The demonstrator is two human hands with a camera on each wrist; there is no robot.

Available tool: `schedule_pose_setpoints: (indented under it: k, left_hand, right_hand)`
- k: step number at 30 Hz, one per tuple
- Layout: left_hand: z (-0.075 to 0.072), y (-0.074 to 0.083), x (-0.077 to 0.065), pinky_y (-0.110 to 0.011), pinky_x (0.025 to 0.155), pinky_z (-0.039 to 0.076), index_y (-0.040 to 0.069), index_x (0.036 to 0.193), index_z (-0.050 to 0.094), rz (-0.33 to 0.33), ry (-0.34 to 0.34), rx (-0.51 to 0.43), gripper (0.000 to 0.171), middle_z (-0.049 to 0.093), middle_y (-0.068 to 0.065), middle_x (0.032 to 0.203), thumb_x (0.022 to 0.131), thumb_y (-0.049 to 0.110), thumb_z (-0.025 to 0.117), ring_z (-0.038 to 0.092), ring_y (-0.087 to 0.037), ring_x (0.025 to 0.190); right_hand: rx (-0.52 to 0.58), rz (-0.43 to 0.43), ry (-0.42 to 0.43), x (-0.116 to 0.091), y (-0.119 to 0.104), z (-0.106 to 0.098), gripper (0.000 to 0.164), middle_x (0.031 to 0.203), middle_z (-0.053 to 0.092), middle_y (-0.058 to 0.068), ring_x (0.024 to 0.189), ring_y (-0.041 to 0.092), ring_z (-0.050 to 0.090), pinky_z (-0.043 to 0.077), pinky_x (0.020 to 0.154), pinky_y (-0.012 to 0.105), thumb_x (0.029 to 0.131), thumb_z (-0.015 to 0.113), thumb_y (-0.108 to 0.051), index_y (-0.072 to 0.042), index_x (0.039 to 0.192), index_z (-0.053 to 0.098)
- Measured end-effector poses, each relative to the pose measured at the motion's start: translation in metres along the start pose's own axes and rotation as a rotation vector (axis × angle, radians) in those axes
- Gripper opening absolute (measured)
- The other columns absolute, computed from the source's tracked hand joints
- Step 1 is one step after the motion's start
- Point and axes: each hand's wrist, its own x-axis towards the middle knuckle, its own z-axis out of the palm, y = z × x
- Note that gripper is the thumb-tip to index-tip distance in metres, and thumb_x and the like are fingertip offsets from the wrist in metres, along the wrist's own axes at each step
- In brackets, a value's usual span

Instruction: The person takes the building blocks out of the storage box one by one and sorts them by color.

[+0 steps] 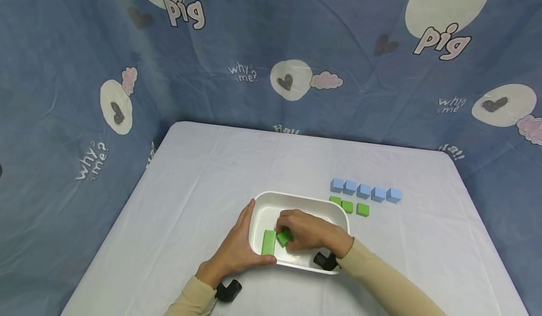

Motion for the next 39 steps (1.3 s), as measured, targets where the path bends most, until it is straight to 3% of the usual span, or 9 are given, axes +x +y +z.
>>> schedule_pose_setpoints:
  k: [16, 26, 39]
  left_hand:
    - [0.001, 0.000, 0.000, -0.054, 0.111, 0.037, 0.011, 0.164, 0.008, -0.018, -0.012, -0.007, 0.149, 0.018, -0.010, 0.167, 0.055, 0.063, 0.094, 0.038, -0.030, 0.141]
    - [0.000, 0.003, 0.000, -0.055, 0.112, 0.036, 0.008, 0.164, 0.007, -0.029, -0.022, -0.024, 0.150, 0.018, -0.011, 0.167, 0.054, 0.061, 0.095, 0.038, -0.031, 0.141]
    - [0.000, 0.003, 0.000, -0.056, 0.111, 0.036, 0.008, 0.164, 0.008, -0.003, -0.004, 0.003, 0.150, 0.019, -0.015, 0.167, 0.053, 0.061, 0.094, 0.037, -0.034, 0.142]
  right_hand:
    - [0.083, -0.031, 0.085, -0.010, -0.001, -0.018, 0.027, 0.090, 0.057, -0.005, 0.080, 0.011, 0.054, 0.047, 0.072, 0.020, 0.075, 0.078, -0.006, -0.013, 0.099, 0.068]
    - [0.123, 0.099, 0.163, -0.027, -0.003, -0.037, 0.029, 0.093, 0.060, -0.011, 0.086, 0.009, 0.059, 0.054, 0.079, 0.028, 0.074, 0.077, -0.006, -0.016, 0.099, 0.069]
    - [0.118, 0.210, 0.376, -0.064, 0.011, -0.059, 0.029, 0.094, 0.062, -0.008, 0.084, 0.010, 0.061, 0.057, 0.078, 0.043, 0.073, 0.078, 0.001, -0.013, 0.097, 0.070]
